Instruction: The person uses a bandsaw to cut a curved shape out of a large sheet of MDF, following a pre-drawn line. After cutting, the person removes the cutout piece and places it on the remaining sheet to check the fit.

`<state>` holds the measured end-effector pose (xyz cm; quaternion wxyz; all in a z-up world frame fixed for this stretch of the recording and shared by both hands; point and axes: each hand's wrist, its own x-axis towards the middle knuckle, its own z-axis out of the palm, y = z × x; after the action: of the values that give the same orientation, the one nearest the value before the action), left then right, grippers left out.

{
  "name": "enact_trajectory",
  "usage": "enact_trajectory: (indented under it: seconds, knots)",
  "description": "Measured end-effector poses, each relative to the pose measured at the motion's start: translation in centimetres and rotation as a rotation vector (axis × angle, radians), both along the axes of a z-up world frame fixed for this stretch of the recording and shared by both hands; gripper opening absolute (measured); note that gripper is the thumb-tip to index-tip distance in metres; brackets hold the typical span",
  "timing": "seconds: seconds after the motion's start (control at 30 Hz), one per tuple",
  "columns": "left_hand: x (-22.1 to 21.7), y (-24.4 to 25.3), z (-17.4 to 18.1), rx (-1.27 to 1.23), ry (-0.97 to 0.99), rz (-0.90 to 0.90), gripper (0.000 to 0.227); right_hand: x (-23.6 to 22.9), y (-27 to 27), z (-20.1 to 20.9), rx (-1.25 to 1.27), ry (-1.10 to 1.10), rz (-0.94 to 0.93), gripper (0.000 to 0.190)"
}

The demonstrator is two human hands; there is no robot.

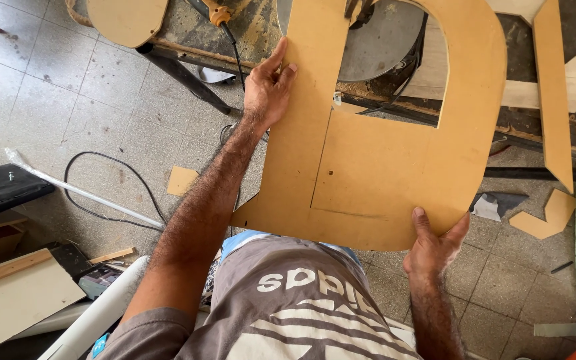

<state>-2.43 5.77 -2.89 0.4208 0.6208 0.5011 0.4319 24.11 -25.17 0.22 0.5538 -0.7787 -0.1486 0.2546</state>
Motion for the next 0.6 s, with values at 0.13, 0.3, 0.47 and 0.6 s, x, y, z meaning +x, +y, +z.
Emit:
enact_trajectory:
  seconds: [0.13,0.3,0.47,0.6]
  knots:
    - [0.0,-0.1,0.6,-0.071,-0.007,0.017,0.051,0.2,-0.1,-0.6,0.097,0.036,0.011,0.099]
    - [0.4,0.7,-1.4,0.021,-0.041,-0.009,0.051,0.5,-0.2,-1.2,0.106,0.014,0.023,0.101]
    - [0.1,1.4,-1.0,0.01,0.018,-0.012,0.05,0.2,0.6,-0.2,0.067,0.034,0.03,0.103]
    - [0.1,1.8,0.2,0.014,0.06,0.012,0.052,0.0,1.5,0.0,0.172,0.044,0.075,0.098]
